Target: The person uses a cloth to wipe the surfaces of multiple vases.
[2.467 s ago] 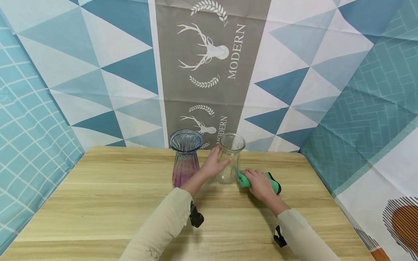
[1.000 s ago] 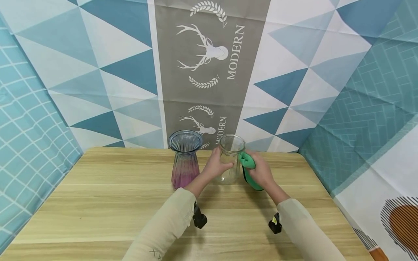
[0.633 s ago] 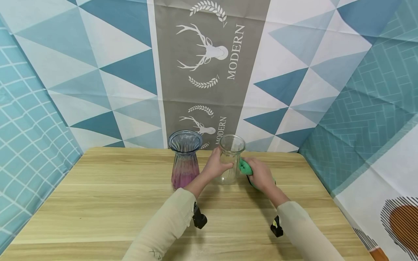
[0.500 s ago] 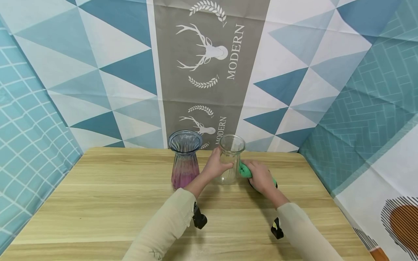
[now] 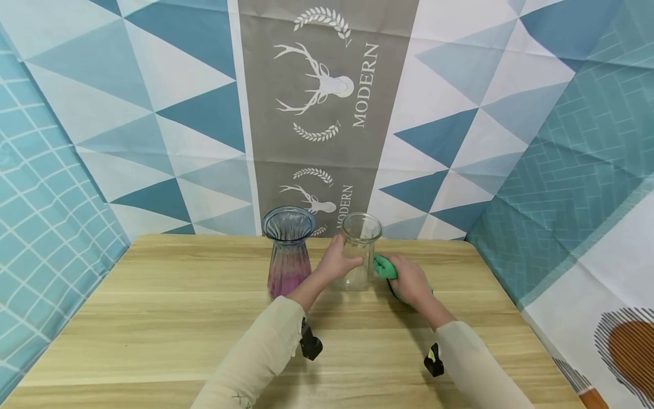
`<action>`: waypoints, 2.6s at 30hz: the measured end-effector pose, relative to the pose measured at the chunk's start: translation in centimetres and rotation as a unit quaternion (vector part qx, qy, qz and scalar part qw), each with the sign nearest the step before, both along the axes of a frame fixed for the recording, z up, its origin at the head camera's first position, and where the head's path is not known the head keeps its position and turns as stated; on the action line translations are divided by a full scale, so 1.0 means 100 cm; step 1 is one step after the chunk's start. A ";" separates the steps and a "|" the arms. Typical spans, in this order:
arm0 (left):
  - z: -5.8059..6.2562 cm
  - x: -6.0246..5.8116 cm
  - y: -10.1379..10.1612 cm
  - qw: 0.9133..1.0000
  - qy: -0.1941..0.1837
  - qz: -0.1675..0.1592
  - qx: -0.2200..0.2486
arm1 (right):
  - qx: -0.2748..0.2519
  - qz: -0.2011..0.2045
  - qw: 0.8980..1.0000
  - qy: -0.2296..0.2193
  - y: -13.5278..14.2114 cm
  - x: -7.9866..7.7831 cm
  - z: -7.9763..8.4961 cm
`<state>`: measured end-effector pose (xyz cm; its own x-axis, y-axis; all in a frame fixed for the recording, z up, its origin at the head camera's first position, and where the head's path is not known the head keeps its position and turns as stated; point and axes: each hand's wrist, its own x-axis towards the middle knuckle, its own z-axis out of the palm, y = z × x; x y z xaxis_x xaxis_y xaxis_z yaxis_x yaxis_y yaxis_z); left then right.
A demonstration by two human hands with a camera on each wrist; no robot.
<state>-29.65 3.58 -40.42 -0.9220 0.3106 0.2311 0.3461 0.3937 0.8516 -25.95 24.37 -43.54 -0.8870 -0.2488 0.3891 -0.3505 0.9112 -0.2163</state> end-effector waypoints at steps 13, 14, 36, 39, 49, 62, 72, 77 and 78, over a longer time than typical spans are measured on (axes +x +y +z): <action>0.002 0.001 -0.004 1.000 0.000 -0.007 -0.007 | -0.137 0.018 0.990 0.011 -0.012 -0.008 0.029; 0.002 0.001 -0.004 1.000 0.001 -0.009 -0.006 | -0.134 0.018 0.991 0.014 -0.013 -0.008 0.029; 0.003 0.002 -0.003 1.000 -0.007 -0.008 -0.003 | -0.012 0.016 1.000 0.011 -0.006 -0.006 -0.002; 0.003 0.002 -0.004 1.000 -0.009 -0.006 -0.002 | 0.016 0.018 1.000 0.009 -0.006 -0.004 -0.005; 0.002 0.001 -0.002 1.000 -0.006 -0.007 0.005 | 0.072 -0.001 0.997 -0.033 -0.001 0.001 -0.013; 0.003 0.001 -0.002 1.000 -0.010 -0.015 0.002 | -0.043 0.003 0.999 -0.017 0.000 -0.002 0.002; 0.003 0.001 -0.005 1.000 -0.006 -0.013 -0.004 | -0.152 -0.001 0.986 0.067 -0.009 -0.004 0.022; 0.003 0.001 -0.005 1.000 -0.010 -0.015 -0.003 | -0.139 0.002 0.986 0.090 -0.013 -0.005 0.019; 0.003 0.001 -0.005 1.000 -0.011 -0.015 -0.003 | -0.137 0.004 0.986 0.090 -0.014 -0.005 0.019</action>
